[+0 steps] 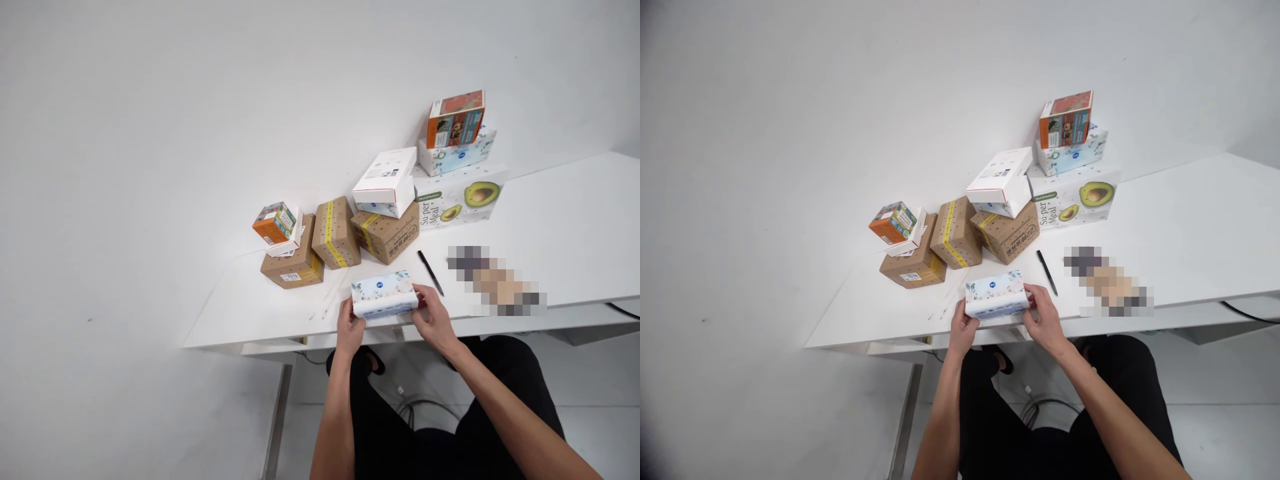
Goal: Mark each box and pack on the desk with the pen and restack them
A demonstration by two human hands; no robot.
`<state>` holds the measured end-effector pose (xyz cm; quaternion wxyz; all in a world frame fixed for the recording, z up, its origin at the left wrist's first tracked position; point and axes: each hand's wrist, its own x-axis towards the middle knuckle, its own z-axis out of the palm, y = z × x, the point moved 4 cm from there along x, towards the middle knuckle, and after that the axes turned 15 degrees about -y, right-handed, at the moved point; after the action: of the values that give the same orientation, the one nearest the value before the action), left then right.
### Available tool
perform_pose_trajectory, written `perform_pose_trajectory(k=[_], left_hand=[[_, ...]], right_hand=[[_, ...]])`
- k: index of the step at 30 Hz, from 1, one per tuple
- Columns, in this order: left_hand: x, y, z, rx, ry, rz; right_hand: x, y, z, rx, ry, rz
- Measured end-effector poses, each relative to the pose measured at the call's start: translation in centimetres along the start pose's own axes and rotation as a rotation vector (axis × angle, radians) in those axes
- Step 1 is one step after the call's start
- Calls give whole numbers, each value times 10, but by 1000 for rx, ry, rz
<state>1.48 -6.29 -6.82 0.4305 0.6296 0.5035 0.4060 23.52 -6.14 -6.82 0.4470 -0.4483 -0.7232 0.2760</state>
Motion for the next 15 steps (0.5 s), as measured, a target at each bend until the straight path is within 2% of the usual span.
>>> perform_pose_trajectory(k=[6, 10, 15], left_hand=[[-2, 9, 1, -109, -11, 19], [-8, 16, -1, -148, -1, 55], [-17, 28, -5, -97, 9, 13]], right_hand=[[-4, -2, -3, 84, 6, -24], [-13, -8, -6, 130, 12, 11], [-17, -15, -10, 199, 42, 93]])
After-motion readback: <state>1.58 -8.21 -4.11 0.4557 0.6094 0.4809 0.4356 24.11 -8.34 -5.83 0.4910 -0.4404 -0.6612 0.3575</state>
